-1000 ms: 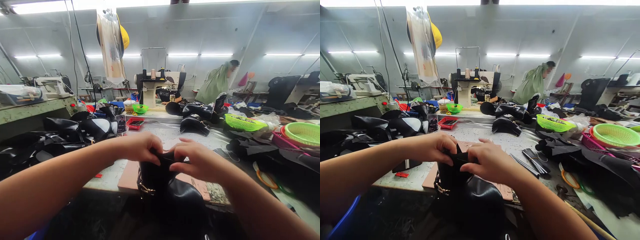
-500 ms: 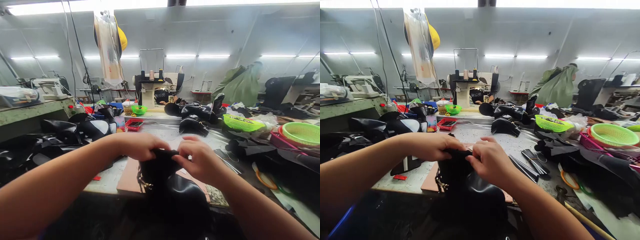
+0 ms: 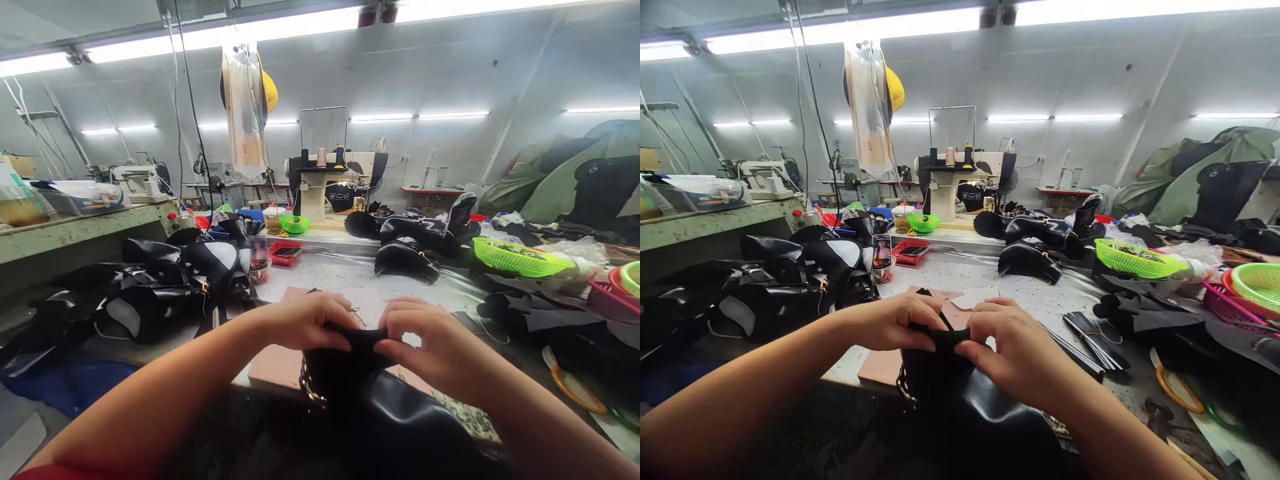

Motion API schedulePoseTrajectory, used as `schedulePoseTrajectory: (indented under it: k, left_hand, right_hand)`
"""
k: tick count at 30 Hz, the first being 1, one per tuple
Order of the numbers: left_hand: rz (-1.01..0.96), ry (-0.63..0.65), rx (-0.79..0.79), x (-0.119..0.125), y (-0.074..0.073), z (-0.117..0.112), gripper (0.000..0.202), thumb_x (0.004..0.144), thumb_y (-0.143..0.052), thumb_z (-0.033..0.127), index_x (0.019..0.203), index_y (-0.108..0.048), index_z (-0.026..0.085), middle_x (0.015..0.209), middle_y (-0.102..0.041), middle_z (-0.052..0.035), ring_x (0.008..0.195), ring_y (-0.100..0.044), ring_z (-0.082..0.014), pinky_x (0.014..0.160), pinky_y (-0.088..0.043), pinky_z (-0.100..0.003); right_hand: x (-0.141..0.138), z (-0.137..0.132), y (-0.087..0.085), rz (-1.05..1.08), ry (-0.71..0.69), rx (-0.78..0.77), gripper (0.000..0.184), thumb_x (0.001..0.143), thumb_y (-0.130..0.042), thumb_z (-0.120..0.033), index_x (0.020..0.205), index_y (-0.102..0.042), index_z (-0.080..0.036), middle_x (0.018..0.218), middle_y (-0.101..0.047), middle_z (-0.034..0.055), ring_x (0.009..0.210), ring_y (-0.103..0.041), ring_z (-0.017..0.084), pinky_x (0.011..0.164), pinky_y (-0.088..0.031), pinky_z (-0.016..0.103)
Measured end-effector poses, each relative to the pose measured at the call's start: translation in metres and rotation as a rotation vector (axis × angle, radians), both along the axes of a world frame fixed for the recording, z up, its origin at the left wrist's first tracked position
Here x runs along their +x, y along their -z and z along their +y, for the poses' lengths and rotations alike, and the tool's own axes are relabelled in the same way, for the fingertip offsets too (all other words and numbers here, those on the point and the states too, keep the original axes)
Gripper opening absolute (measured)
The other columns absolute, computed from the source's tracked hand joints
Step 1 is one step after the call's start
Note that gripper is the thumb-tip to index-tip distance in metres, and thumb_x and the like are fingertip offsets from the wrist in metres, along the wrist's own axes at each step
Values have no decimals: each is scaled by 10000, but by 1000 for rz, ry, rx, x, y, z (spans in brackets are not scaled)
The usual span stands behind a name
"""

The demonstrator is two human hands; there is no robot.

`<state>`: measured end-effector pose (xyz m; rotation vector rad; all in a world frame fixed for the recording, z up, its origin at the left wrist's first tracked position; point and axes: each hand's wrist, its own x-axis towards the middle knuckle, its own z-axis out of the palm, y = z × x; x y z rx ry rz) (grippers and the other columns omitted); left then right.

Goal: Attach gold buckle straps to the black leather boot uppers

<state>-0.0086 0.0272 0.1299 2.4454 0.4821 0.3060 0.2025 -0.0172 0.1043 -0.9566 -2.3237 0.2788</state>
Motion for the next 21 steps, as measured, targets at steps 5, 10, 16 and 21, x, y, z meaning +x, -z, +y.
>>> schedulePoseTrajectory:
  k: [5, 10, 16, 21]
  left_hand:
    - [142, -126, 158, 3, -12, -1, 113, 754, -613, 171, 843, -644, 108, 813, -586, -43, 744, -527, -150, 660, -402, -237]
    - [2, -275, 134, -5, -2, 2, 107, 766, -571, 177, 710, -646, 125, 697, -512, -1, 663, -504, -121, 599, -380, -227]
    - [-164, -285, -30, -16, 13, 3, 101, 758, -575, 215, 743, -636, 136, 764, -560, -23, 750, -538, -148, 686, -426, -263]
    - [-120, -262, -112, -17, 12, 9, 128, 755, -573, 240, 708, -608, 127, 724, -502, -4, 695, -513, -131, 650, -430, -253]
  right_hand:
    - [-21, 3, 7, 106, 149, 100, 265, 756, -543, -177, 535, -398, -189, 545, -498, -10, 562, -443, 145, 596, -354, 293]
    - [-24, 13, 19, 352, 23, -242, 133, 710, -606, -282, 712, -522, -179, 749, -587, 26, 701, -515, 172, 646, -401, 292]
    - [-20, 24, 35, 512, -277, -525, 234, 812, -491, -344, 934, -560, -156, 936, -600, 51, 890, -538, 196, 792, -410, 322]
    - [-19, 27, 38, 500, -118, -462, 186, 804, -523, -323, 862, -568, -152, 837, -614, 39, 804, -545, 194, 740, -419, 320]
